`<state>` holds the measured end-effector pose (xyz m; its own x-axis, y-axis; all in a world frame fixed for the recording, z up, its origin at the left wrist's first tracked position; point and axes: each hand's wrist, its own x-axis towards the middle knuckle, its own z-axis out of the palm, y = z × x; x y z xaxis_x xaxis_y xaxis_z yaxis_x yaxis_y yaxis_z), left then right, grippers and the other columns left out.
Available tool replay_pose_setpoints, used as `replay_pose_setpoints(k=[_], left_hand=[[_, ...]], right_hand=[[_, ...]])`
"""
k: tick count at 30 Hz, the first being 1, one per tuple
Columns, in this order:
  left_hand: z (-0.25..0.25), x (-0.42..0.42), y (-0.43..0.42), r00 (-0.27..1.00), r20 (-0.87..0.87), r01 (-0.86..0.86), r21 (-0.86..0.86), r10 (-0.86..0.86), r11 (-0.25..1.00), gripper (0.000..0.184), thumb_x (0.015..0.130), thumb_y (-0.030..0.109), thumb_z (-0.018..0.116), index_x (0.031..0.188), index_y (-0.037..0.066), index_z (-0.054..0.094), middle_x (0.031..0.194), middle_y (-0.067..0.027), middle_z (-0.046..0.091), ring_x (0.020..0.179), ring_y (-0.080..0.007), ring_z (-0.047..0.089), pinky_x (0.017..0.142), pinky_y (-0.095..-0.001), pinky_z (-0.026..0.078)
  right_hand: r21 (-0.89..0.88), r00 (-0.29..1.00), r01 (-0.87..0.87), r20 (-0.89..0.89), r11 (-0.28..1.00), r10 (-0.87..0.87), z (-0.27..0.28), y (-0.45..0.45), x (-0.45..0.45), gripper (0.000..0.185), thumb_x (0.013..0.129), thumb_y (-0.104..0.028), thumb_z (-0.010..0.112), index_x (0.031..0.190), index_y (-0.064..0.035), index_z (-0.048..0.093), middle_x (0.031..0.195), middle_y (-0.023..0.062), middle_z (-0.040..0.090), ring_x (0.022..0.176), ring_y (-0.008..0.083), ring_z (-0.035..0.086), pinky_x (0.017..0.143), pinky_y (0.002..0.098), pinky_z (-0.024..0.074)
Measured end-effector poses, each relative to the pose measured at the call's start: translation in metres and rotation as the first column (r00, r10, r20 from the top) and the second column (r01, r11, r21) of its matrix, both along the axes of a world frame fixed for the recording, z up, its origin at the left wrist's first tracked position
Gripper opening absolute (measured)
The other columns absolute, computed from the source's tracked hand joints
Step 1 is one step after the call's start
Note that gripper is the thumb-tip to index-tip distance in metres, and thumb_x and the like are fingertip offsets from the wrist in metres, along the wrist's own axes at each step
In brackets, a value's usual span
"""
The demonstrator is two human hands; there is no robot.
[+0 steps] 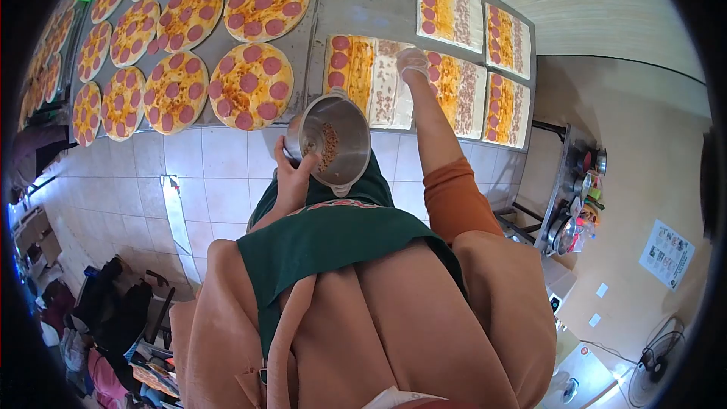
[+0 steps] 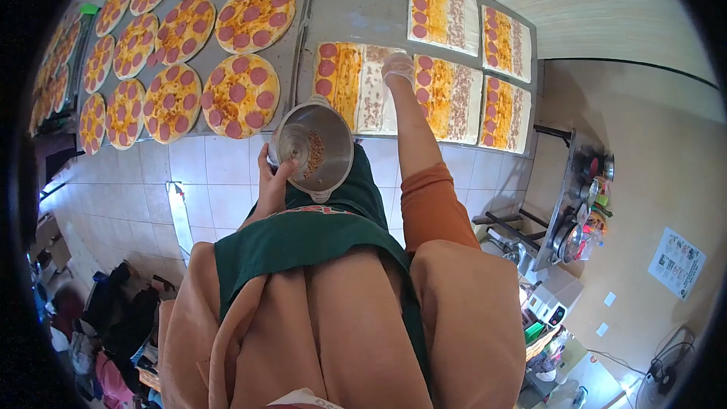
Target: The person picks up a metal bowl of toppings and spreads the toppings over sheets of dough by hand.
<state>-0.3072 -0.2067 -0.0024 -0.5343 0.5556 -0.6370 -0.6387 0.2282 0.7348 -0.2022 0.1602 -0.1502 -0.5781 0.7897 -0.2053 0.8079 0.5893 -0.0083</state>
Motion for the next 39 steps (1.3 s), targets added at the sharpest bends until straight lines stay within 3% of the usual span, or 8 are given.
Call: replay_pose_setpoints(k=[3,6,12,15,21,30,33,39], left_hand=[[0.002,0.001,0.001,1.000,0.013,-0.015,-0.001,0.015,1.000,0.091,0.075,0.018,0.069,0.142,-0.005,0.012,0.126,-0.0195,0.042,0.112,-0.0238,0.046,0.096,-0.0327,0.039],[0.000,0.000,0.001,0.999,0.029,-0.025,0.003,0.025,1.000,0.091,0.075,0.018,0.069,0.142,-0.005,0.012,0.126,-0.0193,0.042,0.112,-0.0240,0.046,0.097,-0.0328,0.039],[-0.002,-0.001,0.002,0.999,0.025,-0.035,0.021,0.035,0.999,0.090,0.075,0.017,0.069,0.142,-0.004,0.012,0.127,-0.0190,0.041,0.114,-0.0241,0.045,0.098,-0.0327,0.037],[-0.001,-0.001,0.003,0.999,0.024,-0.034,0.019,0.033,0.999,0.090,0.075,0.017,0.069,0.142,-0.003,0.013,0.127,-0.0190,0.041,0.114,-0.0242,0.045,0.098,-0.0327,0.037],[0.003,-0.001,0.004,1.000,0.022,-0.022,0.002,0.022,1.000,0.089,0.075,0.017,0.068,0.142,-0.002,0.014,0.128,-0.0194,0.041,0.115,-0.0246,0.045,0.098,-0.0328,0.037],[0.004,-0.001,0.000,1.000,0.004,-0.003,-0.065,0.004,0.998,0.091,0.074,0.018,0.069,0.143,-0.002,0.013,0.127,-0.0202,0.043,0.113,-0.0252,0.047,0.098,-0.0326,0.037],[0.003,0.000,-0.001,1.000,0.002,-0.028,-0.056,0.028,0.998,0.091,0.074,0.018,0.069,0.143,-0.002,0.014,0.126,-0.0199,0.043,0.113,-0.0251,0.047,0.098,-0.0326,0.037],[-0.001,0.001,0.000,0.998,0.011,-0.063,-0.023,0.063,0.998,0.090,0.074,0.018,0.069,0.143,-0.002,0.015,0.126,-0.0192,0.042,0.113,-0.0245,0.046,0.098,-0.0329,0.037]], right_hand=[[-0.056,0.994,0.111,0.016,0.992,-0.111,0.000,0.008,-0.009,0.029,0.084,-0.018,0.047,0.088,-0.0018,0.070,0.096,0.0208,0.067,0.092,0.0345,0.065,0.081,0.0429,0.0503],[-0.044,0.993,-0.046,0.107,0.998,0.050,0.000,0.002,-0.003,0.029,0.084,-0.019,0.048,0.086,-0.0017,0.070,0.096,0.0200,0.067,0.091,0.0346,0.064,0.081,0.0432,0.0501],[-0.129,0.993,0.116,0.032,0.985,-0.113,-0.003,-0.026,0.024,0.027,0.083,-0.022,0.050,0.085,-0.0044,0.071,0.095,0.0189,0.067,0.087,0.0353,0.064,0.079,0.0430,0.0501],[-0.170,0.995,0.092,0.039,0.981,-0.086,0.001,-0.046,0.036,0.027,0.083,-0.026,0.050,0.087,-0.0116,0.073,0.096,0.0140,0.068,0.092,0.0310,0.064,0.085,0.0387,0.0488],[-0.175,0.980,0.110,-0.142,0.978,-0.136,-0.002,-0.062,0.037,0.028,0.082,-0.028,0.052,0.087,-0.0101,0.073,0.096,0.0142,0.068,0.089,0.0320,0.065,0.084,0.0395,0.0488],[-0.097,0.983,0.181,0.006,0.979,-0.182,-0.010,-0.007,-0.016,0.030,0.085,-0.020,0.047,0.091,-0.0028,0.071,0.100,0.0212,0.066,0.096,0.0344,0.063,0.085,0.0424,0.0489],[-0.058,0.997,0.006,0.072,0.998,-0.002,-0.017,0.002,-0.016,0.034,0.085,-0.027,0.048,0.090,-0.0014,0.070,0.099,0.0210,0.066,0.094,0.0350,0.064,0.083,0.0434,0.0495],[-0.064,0.989,0.031,0.144,0.997,-0.021,-0.003,-0.006,-0.025,0.030,0.084,-0.019,0.048,0.094,-0.0009,0.070,0.105,0.0207,0.065,0.099,0.0342,0.063,0.086,0.0417,0.0493]])
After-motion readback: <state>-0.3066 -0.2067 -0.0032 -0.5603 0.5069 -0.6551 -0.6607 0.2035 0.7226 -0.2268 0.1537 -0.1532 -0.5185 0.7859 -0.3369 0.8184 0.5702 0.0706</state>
